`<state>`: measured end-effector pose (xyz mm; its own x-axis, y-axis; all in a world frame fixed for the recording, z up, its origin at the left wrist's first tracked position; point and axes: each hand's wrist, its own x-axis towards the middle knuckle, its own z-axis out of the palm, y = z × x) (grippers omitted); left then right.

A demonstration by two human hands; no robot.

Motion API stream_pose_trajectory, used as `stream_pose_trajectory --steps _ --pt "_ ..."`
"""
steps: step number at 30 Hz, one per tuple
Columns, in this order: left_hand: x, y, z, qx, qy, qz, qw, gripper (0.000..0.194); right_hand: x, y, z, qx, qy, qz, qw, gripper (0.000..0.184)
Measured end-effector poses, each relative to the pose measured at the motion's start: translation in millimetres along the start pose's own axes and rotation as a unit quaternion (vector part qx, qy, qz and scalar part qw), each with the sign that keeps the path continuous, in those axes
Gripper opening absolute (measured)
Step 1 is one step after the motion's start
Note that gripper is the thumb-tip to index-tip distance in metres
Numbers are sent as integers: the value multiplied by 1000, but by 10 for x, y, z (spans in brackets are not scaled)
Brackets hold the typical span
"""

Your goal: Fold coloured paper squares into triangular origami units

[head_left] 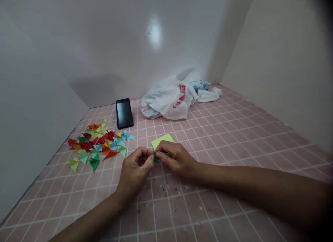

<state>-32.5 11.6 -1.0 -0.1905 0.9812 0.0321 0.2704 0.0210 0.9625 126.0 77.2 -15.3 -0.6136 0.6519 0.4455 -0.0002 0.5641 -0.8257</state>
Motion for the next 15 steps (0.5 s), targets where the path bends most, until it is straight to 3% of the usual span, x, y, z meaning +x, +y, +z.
stream_pose_trajectory --steps 5,15 --pt "-5 4 1 -15 12 6 1000 15 -9 4 25 15 5 9 1000 14" --pt "-23 -39 -11 -33 -24 33 999 18 -31 -8 38 3 1 9 1000 14"
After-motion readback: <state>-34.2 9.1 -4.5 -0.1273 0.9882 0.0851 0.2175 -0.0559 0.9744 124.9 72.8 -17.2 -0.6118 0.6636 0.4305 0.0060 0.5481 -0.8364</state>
